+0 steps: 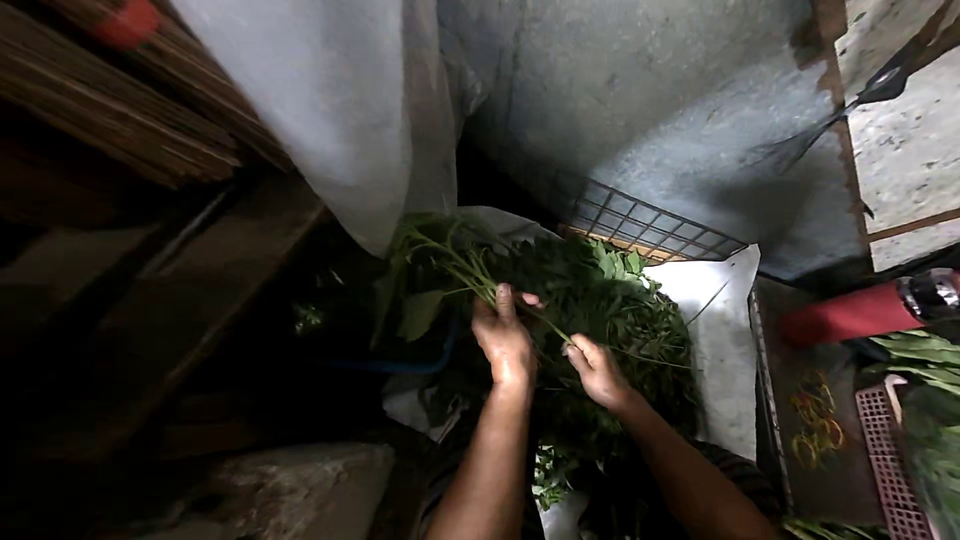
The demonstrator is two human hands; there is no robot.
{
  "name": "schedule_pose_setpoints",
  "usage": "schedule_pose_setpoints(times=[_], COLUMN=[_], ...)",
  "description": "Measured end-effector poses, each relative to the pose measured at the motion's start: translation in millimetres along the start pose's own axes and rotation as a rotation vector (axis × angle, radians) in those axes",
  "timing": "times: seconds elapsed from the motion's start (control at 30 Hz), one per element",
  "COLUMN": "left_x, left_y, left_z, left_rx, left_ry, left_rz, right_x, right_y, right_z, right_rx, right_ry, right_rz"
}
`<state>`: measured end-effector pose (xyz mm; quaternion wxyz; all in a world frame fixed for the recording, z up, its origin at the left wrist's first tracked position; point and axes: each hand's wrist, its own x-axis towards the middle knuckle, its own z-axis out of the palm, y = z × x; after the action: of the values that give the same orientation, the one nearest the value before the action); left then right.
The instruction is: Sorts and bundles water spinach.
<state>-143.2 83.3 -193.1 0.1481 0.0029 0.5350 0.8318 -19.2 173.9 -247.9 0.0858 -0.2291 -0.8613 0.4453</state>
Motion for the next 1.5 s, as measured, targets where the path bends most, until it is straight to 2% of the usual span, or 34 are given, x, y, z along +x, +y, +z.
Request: schedule_pose_setpoints(times=[0.1, 0.2, 0.3, 0.43, 0.5, 0.57, 0.63, 0.77, 0.8, 0.87, 0.97, 1.07, 1.17, 1.2, 1.3, 1.43, 1.5], left_x=[-10.0, -10.3, 2.3, 6.2, 5.4, 6.0, 5.0, -8.0, -11.0, -15.0, -18.5, -14.2, -5.8, -3.8, -0.6, -2.7, -2.7], left_y=[-6.3, -5.9, 1.2, 5.8, 3.8, 3.3, 3.2, -6.2, -10.0, -15.2, -14.3, -7.9, -1.7, -0.3, 1.4, -0.4, -3.7], left_z=[5.2, 5.6, -3.6, -9.6, -9.4, -7.5, -4.1, 7.1, 9.9, 14.2, 15.4, 8.9, 0.1, -2.0, -3.4, 1.6, 4.2], left_rx=[0.015, -0.003, -0.001, 0.064, 0.053, 0.054, 0.065, 0.202, 0.243, 0.328, 0.341, 0.282, 0.248, 0.244, 0.199, 0.12, 0.155], left_ry=[-0.126, -0.086, 0.03, 0.08, 0.076, 0.082, 0.064, -0.088, -0.132, -0.191, -0.183, -0.089, 0.027, 0.054, 0.082, 0.018, 0.004], left_rz=[-0.15, -0.145, -0.04, -0.078, -0.116, -0.165, -0.23, -0.376, -0.398, -0.416, -0.372, -0.251, -0.085, -0.04, 0.017, -0.079, -0.116], right_x=[0.6, -4.3, -13.7, -12.8, -15.7, -21.0, -20.9, -5.9, 0.1, 7.2, 6.1, 8.5, 13.4, 15.6, 33.0, 67.3, 85.1], right_y=[-38.1, -47.5, -6.1, 76.6, 114.2, 130.7, 116.1, 52.7, 36.4, -0.6, -40.6, -27.0, 15.6, 30.9, 70.2, 97.3, 97.0], right_z=[6.7, 4.3, -2.6, -35.7, -49.5, -58.1, -64.3, -53.1, -43.2, -22.2, 2.8, 14.7, 17.4, 15.4, 1.9, -3.5, -4.2], right_rx=[-0.065, -0.305, -0.513, -0.685, -0.771, -0.785, -0.723, -0.261, -0.153, -0.031, 0.005, 0.131, 0.334, 0.322, 0.045, -0.13, -0.179], right_ry=[0.011, -0.121, -0.092, -0.016, -0.061, -0.141, -0.105, 0.356, 0.423, 0.432, 0.314, 0.251, 0.072, 0.017, -0.105, 0.146, 0.191], right_rz=[0.102, 0.124, 0.044, 0.369, 0.584, 0.701, 0.678, 0.327, 0.236, 0.108, 0.046, -0.007, -0.002, 0.058, 0.331, 0.507, 0.538])
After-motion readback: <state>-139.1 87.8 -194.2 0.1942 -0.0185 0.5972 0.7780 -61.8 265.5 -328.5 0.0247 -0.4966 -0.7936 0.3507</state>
